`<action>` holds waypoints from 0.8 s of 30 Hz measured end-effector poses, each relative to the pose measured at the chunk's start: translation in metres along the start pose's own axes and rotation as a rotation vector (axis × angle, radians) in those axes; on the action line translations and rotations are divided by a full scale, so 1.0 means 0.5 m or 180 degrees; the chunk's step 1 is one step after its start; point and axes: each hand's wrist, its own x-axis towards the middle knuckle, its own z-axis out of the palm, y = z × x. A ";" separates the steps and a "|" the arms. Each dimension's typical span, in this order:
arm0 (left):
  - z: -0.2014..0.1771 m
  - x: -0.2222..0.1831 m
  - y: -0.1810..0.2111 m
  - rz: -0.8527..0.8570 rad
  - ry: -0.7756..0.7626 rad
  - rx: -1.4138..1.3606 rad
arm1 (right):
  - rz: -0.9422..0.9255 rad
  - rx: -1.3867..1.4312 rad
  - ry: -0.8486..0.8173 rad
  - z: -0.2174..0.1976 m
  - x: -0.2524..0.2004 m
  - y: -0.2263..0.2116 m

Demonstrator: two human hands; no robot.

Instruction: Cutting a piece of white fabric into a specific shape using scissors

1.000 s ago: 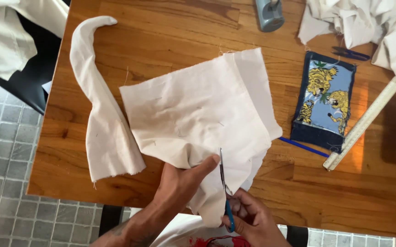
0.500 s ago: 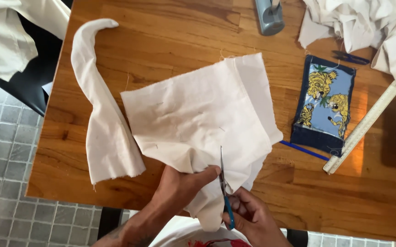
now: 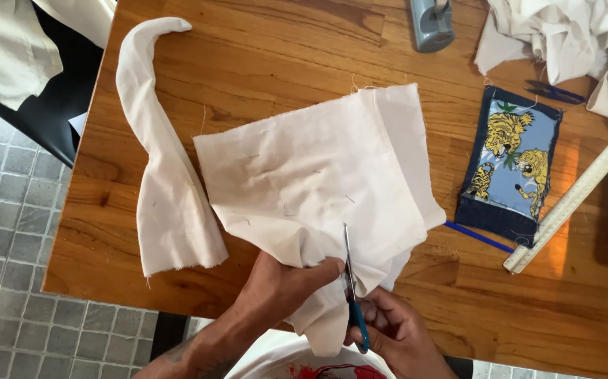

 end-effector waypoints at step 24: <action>0.026 0.017 -0.032 -0.0076 0.0396 -0.0563 | 0.0090 -0.0027 0.0172 -0.022 0.010 0.028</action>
